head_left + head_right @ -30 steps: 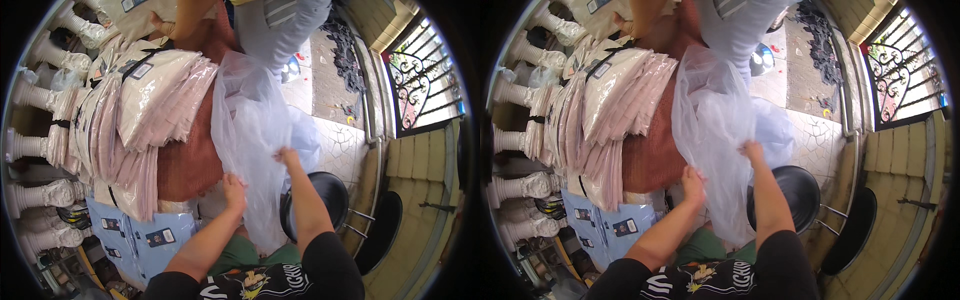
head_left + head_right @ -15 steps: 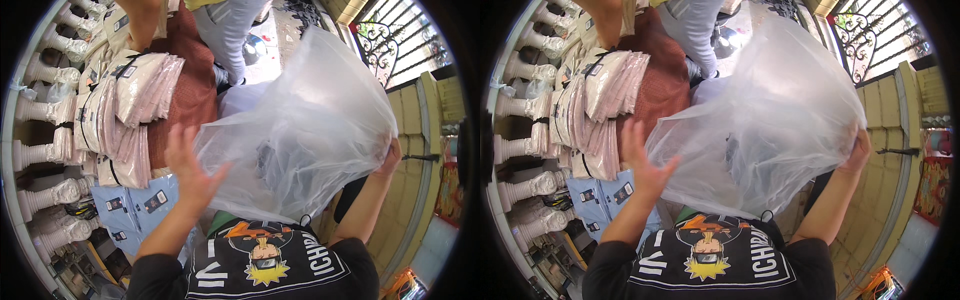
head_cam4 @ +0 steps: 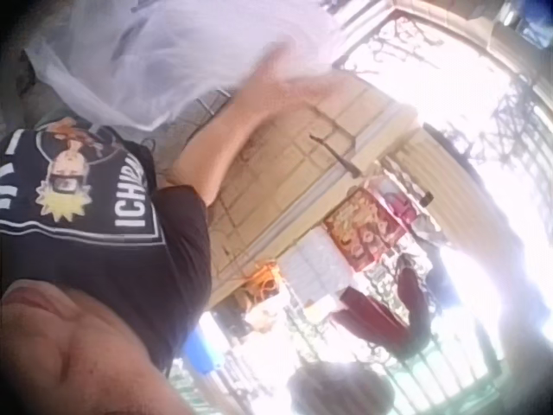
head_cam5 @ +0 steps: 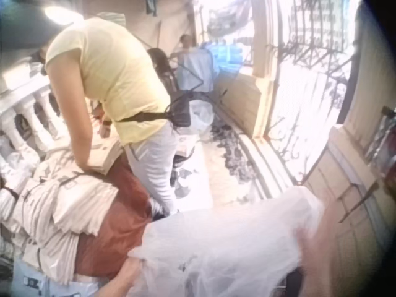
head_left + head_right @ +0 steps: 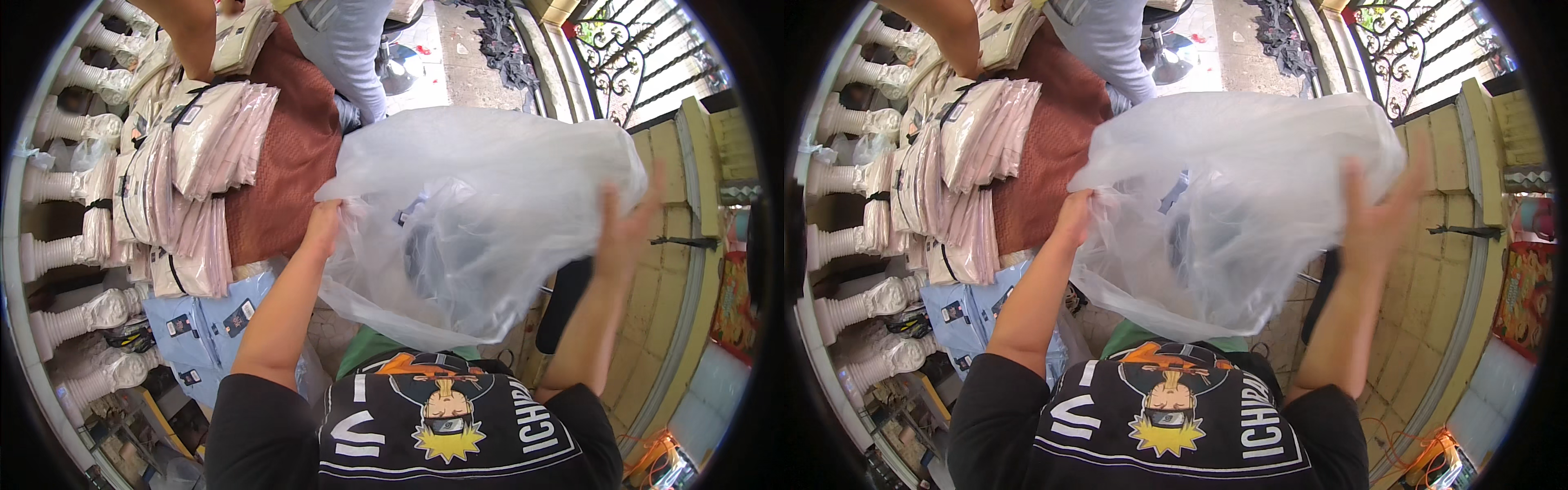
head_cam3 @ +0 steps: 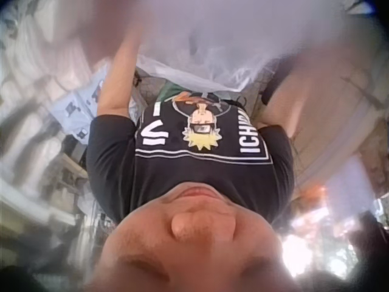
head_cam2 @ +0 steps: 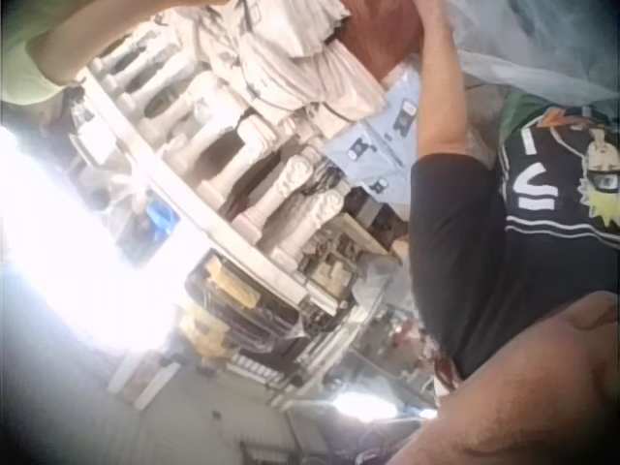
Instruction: The person organizes and packs folded shirts into plastic bags, securing them with black straps and placing them into a larger plastic bag.
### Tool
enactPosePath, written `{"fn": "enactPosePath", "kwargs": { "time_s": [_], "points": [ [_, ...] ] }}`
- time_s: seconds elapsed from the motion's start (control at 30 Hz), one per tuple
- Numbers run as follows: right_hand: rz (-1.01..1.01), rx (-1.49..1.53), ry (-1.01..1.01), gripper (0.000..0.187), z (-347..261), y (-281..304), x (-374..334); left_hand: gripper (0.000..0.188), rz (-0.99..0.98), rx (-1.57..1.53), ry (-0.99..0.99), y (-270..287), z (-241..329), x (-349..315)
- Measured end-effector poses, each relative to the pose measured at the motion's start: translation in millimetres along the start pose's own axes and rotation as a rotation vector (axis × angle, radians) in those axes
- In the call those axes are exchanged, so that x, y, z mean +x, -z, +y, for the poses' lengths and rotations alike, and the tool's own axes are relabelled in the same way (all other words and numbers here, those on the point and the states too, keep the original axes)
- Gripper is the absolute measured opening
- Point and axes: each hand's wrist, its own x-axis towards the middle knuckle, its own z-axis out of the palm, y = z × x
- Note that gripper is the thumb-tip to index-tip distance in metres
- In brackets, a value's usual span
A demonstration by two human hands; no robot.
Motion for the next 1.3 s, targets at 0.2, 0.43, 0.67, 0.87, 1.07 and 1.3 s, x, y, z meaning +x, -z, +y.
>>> {"fn": "enactPosePath", "kwargs": {
  "time_s": [0.2, 0.43, 0.67, 0.87, 1.07, 1.3],
  "points": [
    [-1.103, -0.26, -0.242, 0.107, -17.4, -174.1, -113.5, 0.025, -0.201, -0.347, 0.094, -32.6, 44.8, -99.2],
    [-1.049, 0.416, -0.733, 0.078, -10.0, -222.7, -149.9, 0.03, -0.077, -0.658, 0.071, 5.0, 46.6, -126.0],
    [-0.374, 1.287, -0.97, 0.039, 128.4, -122.0, -9.2, 0.042, 0.086, -0.738, 0.029, 78.6, 17.0, -97.2],
    [-0.213, 1.324, -0.963, 0.039, 95.8, -115.6, -12.3, 0.099, 0.813, 0.94, -0.778, 49.1, 60.6, -114.5],
    [-0.522, 1.33, -1.182, 0.034, 56.9, -102.0, -48.3, 0.115, 0.19, 1.393, -0.835, -87.7, 60.1, -51.6],
    [-0.625, 1.177, -0.96, 0.034, 80.6, -66.7, -64.1, 0.029, -0.369, 0.898, -0.427, -132.2, -21.9, 50.8]
  ]
}}
